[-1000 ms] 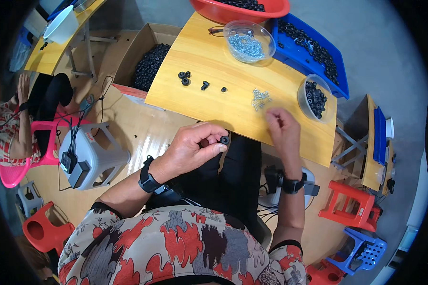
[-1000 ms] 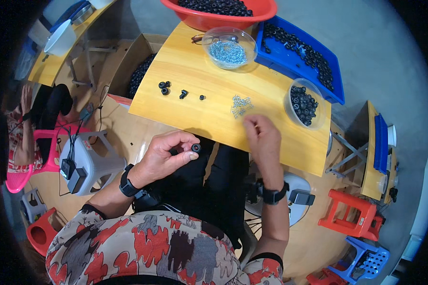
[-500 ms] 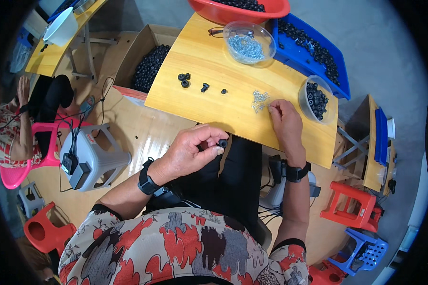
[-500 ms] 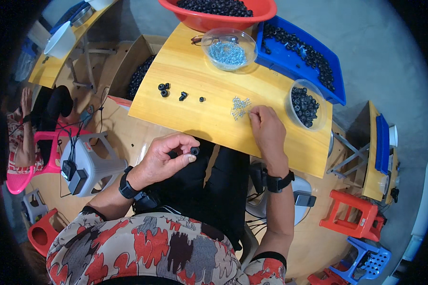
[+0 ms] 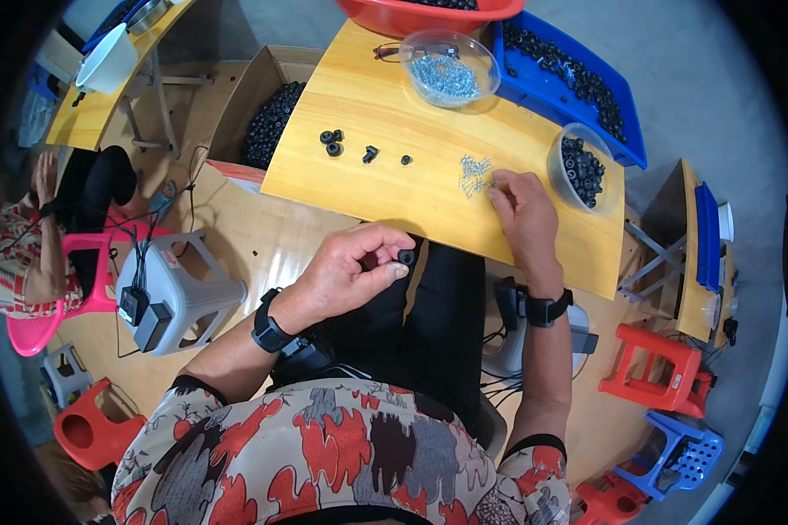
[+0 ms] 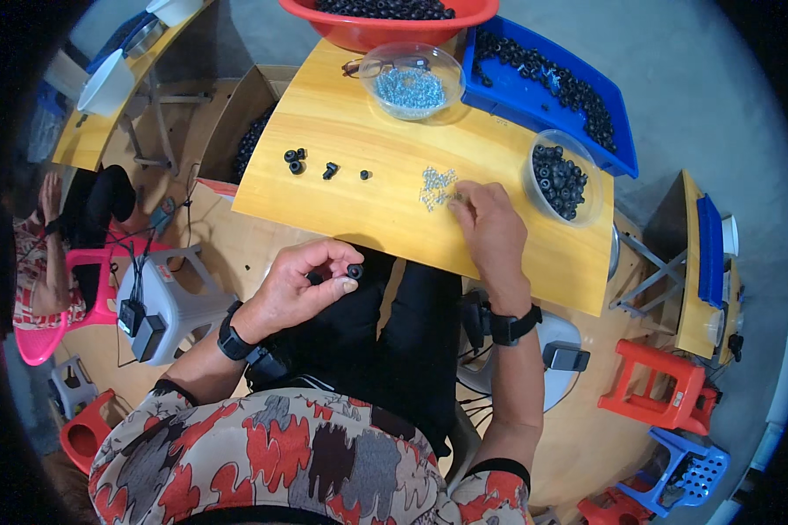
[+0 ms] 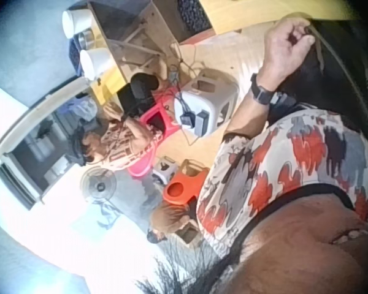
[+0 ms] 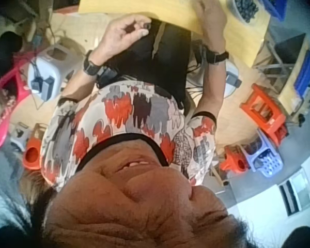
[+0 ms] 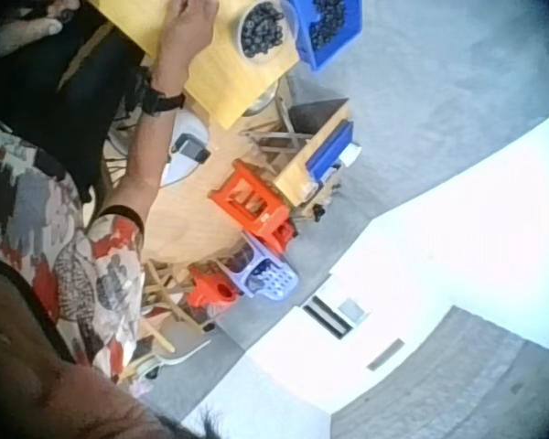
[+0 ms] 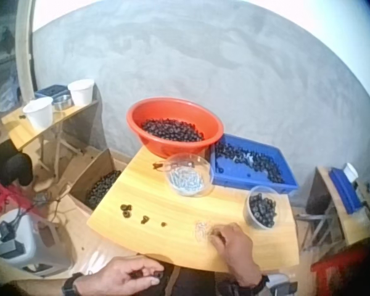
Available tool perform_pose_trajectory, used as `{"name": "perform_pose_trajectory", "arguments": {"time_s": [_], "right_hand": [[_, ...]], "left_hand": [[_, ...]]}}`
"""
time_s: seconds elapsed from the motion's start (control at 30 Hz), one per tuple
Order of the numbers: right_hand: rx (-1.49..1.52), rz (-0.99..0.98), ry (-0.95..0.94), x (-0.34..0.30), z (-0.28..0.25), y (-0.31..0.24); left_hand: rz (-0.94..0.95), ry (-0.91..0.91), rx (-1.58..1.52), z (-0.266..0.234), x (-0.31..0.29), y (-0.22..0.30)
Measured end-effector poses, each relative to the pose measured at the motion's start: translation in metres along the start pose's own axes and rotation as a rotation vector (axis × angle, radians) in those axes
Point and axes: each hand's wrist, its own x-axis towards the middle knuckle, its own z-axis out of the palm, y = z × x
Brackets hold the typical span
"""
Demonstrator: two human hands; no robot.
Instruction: Assembling small black plastic components by inserting metal pins into them.
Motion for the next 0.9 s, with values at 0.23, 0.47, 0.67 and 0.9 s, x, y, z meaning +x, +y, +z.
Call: {"name": "perform_pose_trajectory", "arguments": {"time_s": [0.23,0.47,0.67,0.9], "right_hand": [[-0.065,0.011,0.149,0.003,0.006,-0.003],[-0.086,-0.068,0.066,-0.012,0.022,-0.024],[-0.096,-0.102,0.092,-0.013,0.026,-0.026],[-0.155,-0.122,0.150,-0.013,0.022,-0.023]], "left_hand": [[-0.002,-0.018,-0.026,0.000,0.000,0.001],[-0.008,-0.023,-0.039,-0.002,0.000,0.003],[-0.019,-0.009,-0.042,-0.004,0.000,0.005],[-0.020,-0.005,-0.058,-0.004,0.002,0.005]]}}
